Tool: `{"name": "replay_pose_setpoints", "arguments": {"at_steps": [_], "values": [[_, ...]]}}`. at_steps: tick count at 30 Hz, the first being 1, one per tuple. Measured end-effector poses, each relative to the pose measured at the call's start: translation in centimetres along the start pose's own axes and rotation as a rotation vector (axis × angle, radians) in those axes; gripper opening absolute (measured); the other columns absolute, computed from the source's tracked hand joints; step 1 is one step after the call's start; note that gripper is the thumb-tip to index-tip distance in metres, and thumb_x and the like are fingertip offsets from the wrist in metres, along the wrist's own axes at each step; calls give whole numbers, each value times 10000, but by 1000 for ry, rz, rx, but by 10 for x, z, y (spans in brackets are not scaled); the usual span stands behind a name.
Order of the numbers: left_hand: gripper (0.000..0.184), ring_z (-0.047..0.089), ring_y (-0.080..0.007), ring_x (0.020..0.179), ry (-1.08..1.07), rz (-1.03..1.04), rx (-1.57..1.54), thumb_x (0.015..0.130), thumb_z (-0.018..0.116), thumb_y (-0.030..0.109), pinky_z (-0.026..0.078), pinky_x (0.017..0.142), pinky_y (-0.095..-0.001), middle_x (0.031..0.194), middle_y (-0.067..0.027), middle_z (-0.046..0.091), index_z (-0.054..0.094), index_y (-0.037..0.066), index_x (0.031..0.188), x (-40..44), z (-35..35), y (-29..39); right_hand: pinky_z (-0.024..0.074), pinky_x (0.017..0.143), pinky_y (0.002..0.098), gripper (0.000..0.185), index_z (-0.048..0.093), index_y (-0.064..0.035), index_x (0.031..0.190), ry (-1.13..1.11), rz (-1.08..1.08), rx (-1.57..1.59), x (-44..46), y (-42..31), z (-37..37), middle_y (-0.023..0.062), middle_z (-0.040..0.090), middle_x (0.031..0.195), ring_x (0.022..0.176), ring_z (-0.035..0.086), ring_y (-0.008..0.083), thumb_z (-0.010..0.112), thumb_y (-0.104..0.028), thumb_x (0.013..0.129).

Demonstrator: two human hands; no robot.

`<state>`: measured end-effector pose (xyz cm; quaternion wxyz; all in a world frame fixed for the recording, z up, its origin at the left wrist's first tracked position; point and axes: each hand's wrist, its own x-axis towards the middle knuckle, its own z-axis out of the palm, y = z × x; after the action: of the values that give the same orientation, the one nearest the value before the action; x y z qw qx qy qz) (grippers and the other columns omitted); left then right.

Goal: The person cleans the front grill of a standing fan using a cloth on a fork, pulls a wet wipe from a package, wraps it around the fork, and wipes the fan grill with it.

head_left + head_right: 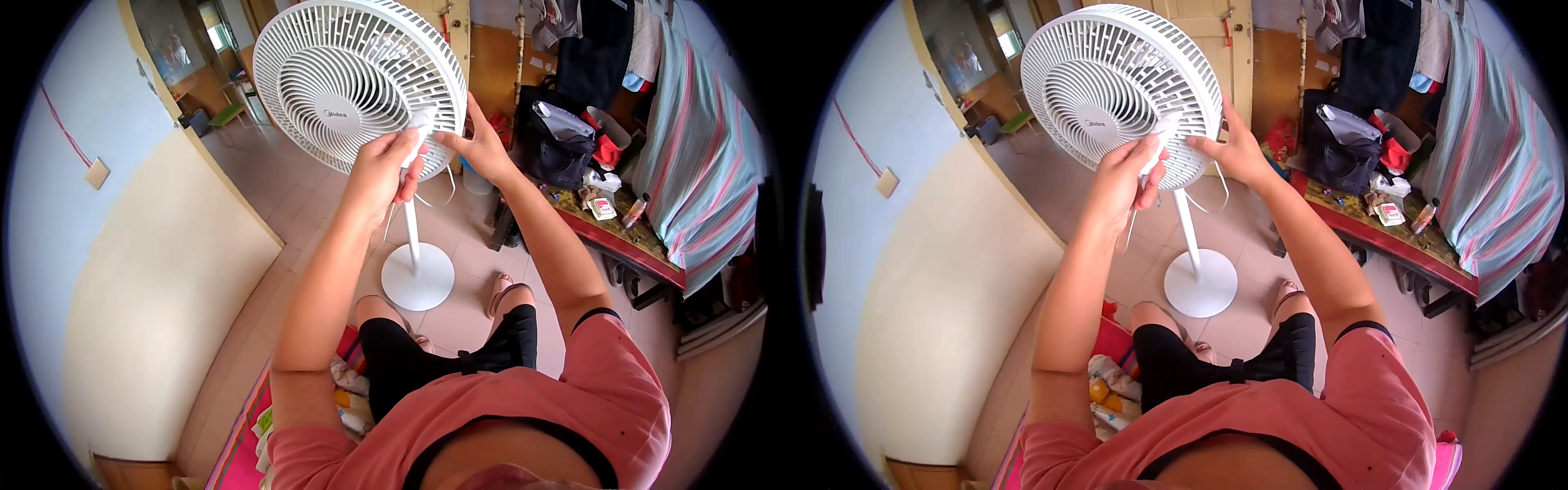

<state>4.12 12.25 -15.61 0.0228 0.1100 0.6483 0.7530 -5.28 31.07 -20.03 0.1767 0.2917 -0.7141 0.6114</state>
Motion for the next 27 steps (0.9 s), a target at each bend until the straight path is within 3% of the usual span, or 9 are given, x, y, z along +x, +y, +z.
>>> {"name": "replay_pose_setpoints", "arguments": {"at_steps": [6,13,20,27], "values": [[309,378,-57,397,-47,-11,32,955,529,324,242,353,-205,626,1,518,584,24,907,20,6,4,334,1058,367,889,246,-54,1462,26,71,-33,-5,-4,-3,173,473,1348,1278,425,265,764,-219,759],[289,379,-68,387,-33,-38,19,956,518,274,240,338,-216,606,-6,504,580,-5,910,26,-9,5,365,1034,364,905,241,-50,1464,-2,103,-19,-4,-16,-2,178,442,1375,1276,425,262,774,-224,753],[325,373,-47,436,-112,-64,-53,944,563,300,250,370,-193,655,-4,503,560,-24,973,48,1,7,388,1016,359,870,268,-39,1446,36,32,-40,-3,-3,-1,177,504,1311,1234,474,262,768,-218,757],[265,345,-35,435,-33,-119,-140,942,570,275,236,370,-175,649,7,483,549,10,949,35,-6,14,407,985,371,838,331,-46,1404,11,-87,-121,-4,-6,-2,175,535,1247,1166,512,266,797,-227,731]]}}
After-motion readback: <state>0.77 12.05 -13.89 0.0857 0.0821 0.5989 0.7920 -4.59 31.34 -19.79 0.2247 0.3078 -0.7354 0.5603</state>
